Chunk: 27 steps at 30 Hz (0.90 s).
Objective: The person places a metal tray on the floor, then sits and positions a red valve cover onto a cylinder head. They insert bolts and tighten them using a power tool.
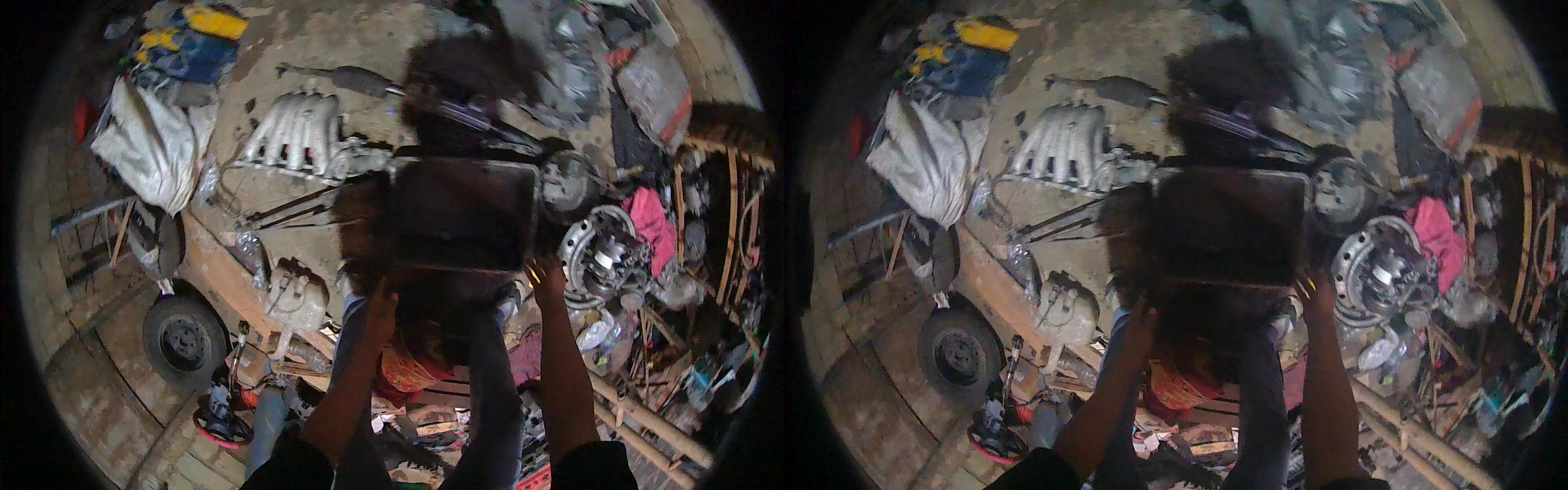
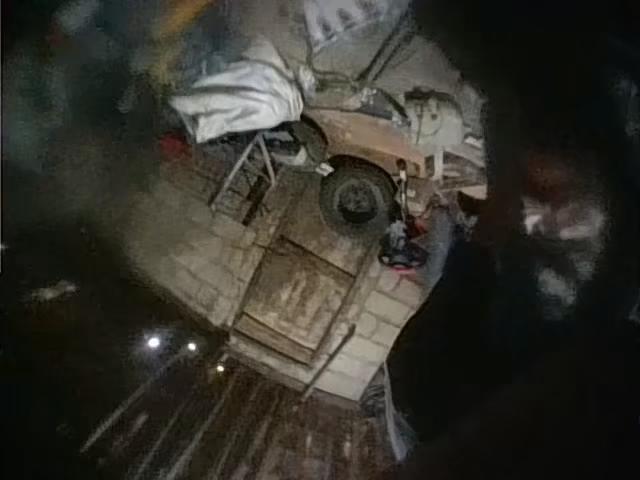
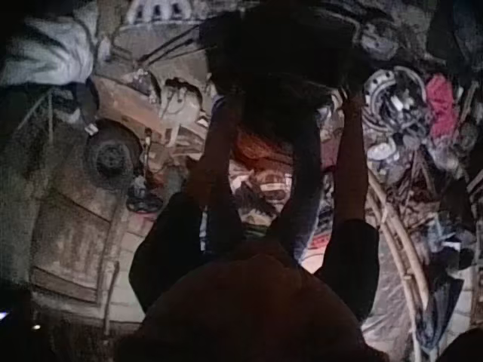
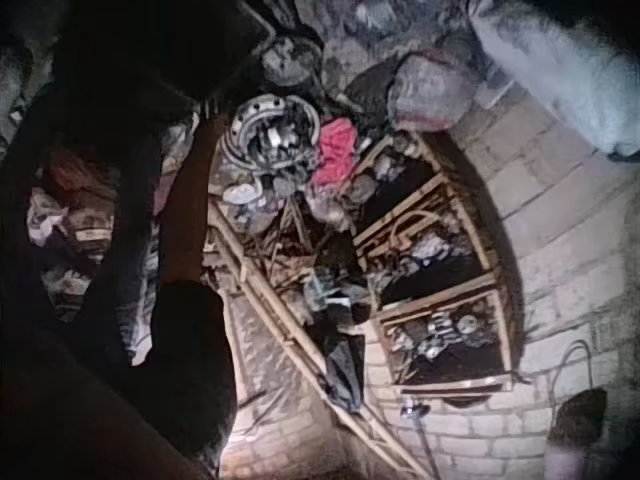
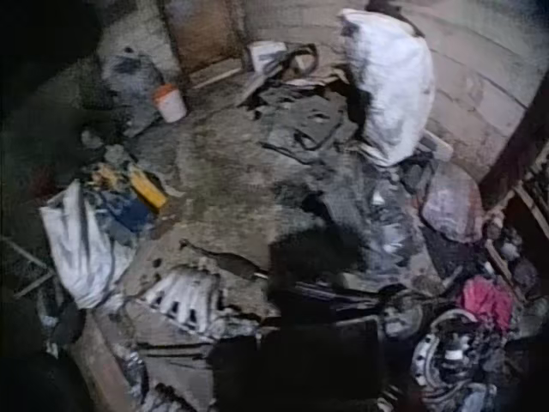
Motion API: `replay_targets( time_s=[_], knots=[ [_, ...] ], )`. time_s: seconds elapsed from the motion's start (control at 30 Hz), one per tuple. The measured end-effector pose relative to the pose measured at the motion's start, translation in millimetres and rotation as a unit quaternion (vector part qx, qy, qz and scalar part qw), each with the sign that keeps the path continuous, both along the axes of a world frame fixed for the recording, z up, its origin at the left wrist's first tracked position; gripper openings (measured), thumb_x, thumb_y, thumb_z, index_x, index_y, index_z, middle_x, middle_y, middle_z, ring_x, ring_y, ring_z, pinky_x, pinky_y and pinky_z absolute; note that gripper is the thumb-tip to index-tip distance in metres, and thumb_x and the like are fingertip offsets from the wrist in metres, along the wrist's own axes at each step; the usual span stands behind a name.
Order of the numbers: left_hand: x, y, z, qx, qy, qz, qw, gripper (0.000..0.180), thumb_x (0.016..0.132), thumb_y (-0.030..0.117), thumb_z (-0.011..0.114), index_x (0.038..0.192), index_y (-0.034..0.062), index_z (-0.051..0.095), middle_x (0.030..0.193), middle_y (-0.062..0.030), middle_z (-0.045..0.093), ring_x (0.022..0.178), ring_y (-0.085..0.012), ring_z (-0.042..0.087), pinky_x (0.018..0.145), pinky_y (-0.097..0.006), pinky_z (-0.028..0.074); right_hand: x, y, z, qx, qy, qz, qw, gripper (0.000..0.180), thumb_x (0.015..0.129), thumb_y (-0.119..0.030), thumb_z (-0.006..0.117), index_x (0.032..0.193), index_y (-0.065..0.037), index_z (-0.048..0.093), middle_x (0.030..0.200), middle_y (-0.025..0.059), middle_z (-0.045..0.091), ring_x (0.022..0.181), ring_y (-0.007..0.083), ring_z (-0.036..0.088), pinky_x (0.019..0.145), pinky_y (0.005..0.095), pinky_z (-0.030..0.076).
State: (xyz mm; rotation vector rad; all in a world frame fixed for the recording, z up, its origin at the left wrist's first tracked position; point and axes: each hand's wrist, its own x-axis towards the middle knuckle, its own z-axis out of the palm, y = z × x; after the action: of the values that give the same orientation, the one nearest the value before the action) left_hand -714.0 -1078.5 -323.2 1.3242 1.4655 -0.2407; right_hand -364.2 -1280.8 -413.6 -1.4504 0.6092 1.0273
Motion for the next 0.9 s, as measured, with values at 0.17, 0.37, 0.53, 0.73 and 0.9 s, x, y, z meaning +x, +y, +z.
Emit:
replay_targets(
  time_s=[0.17,0.37,0.53,0.73,0.9],
  knots=[
    [-68,-19,1,0.018,-0.043,0.168,0.985,0.057,0.103,0.031,0.054,0.152,0.0044,0.039,0.149,-0.0231,0.047,0.140,-0.0347,0.042,0.116,-0.041,0.033,-53,63,10,-0.037,0.033,0.099,0.994,0.048,0.104,-0.037,0.048,0.145,-0.013,0.038,0.136,0.0135,0.055,0.116,0.0327,0.063,0.092,0.0454,0.055],
    [-123,4,-26,0.217,-0.038,-0.006,0.975,0.056,0.103,0.035,0.053,0.148,0.0037,0.044,0.147,-0.0245,0.048,0.140,-0.0366,0.043,0.115,-0.041,0.033,-101,123,-58,0.009,-0.415,0.580,0.701,0.049,0.101,-0.033,0.058,0.143,-0.010,0.046,0.131,0.0145,0.059,0.106,0.0315,0.066,0.088,0.0448,0.055],
    [-128,87,-51,0.061,-0.015,0.155,0.986,0.055,0.103,0.039,0.052,0.144,0.0033,0.048,0.144,-0.0252,0.051,0.137,-0.0394,0.045,0.114,-0.044,0.035,-160,261,-36,0.036,-0.250,0.482,0.839,0.042,0.094,-0.027,0.071,0.127,-0.004,0.061,0.121,0.0153,0.065,0.103,0.0255,0.067,0.085,0.0394,0.056],
    [-172,228,-170,0.471,0.115,-0.251,0.838,0.046,0.101,0.035,0.053,0.138,0.0065,0.054,0.136,-0.0220,0.057,0.126,-0.0399,0.053,0.108,-0.046,0.041,-224,389,-38,0.081,-0.342,0.477,0.806,0.050,0.090,-0.029,0.074,0.130,-0.001,0.060,0.119,0.0194,0.065,0.113,0.0290,0.063,0.098,0.0437,0.049],
    [-192,385,-193,0.354,0.103,-0.181,0.912,0.060,0.093,0.040,0.063,0.142,0.0078,0.050,0.144,-0.0204,0.051,0.128,-0.0419,0.051,0.108,-0.051,0.039,-245,455,-37,-0.095,-0.525,0.632,0.562,0.084,0.079,-0.039,0.082,0.149,-0.016,0.042,0.141,0.0243,0.047,0.131,0.0440,0.046,0.110,0.0527,0.038]
  ],
)
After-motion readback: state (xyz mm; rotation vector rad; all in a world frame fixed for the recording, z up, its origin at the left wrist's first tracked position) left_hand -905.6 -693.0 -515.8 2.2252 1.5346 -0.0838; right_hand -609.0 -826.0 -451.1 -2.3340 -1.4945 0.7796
